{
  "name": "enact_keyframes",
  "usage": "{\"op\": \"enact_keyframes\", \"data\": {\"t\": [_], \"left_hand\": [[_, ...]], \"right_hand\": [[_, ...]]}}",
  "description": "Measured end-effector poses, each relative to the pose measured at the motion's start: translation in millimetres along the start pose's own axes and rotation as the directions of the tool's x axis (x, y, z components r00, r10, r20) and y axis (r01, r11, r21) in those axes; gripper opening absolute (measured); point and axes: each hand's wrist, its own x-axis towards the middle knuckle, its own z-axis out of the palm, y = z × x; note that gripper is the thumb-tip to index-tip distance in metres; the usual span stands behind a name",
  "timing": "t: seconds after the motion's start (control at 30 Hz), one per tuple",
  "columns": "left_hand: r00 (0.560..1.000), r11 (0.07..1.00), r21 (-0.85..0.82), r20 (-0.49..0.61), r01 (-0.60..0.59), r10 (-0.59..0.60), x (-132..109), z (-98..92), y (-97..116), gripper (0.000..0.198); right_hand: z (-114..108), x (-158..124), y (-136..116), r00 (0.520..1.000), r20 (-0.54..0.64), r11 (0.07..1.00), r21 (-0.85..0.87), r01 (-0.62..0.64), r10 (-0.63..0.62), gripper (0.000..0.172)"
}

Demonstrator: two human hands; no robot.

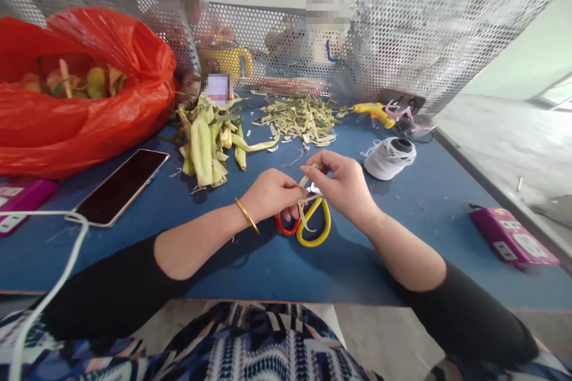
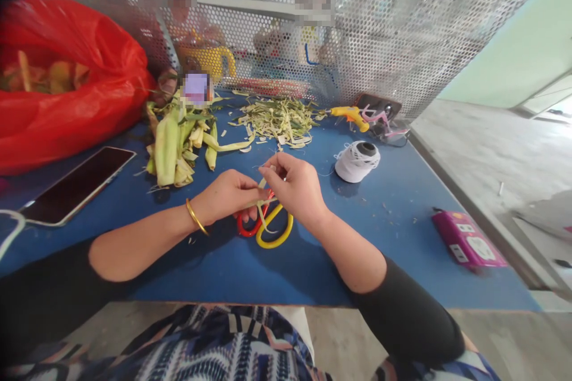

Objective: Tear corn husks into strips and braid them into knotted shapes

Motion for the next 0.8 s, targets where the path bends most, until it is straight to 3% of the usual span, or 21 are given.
{"op": "enact_keyframes", "data": {"t": [0.07,0.13,0.27,0.8], "left_hand": [[0.994,0.993,-0.106,-0.1,0.043,-0.054,3,-2.5,2,0.034],[0.982,0.968,-0.241,-0.153,0.068,-0.107,5,-4.9,3,0.031],[0.986,0.895,-0.441,-0.111,0.064,-0.125,6,-6.4,4,0.019],[0.973,0.729,-0.684,-0.152,0.025,-0.175,1,-1.0,8,0.015]], "right_hand": [[0,-3,-2,0.988,-0.089,0.982,-0.152,0.11,-0.124,0.012],[0,-6,-3,0.96,-0.102,0.93,-0.293,0.221,-0.26,0.012],[3,-11,-3,0.898,-0.129,0.842,-0.424,0.332,-0.42,0.015],[11,-15,-5,0.861,-0.075,0.751,-0.531,0.392,-0.503,0.023]]}}
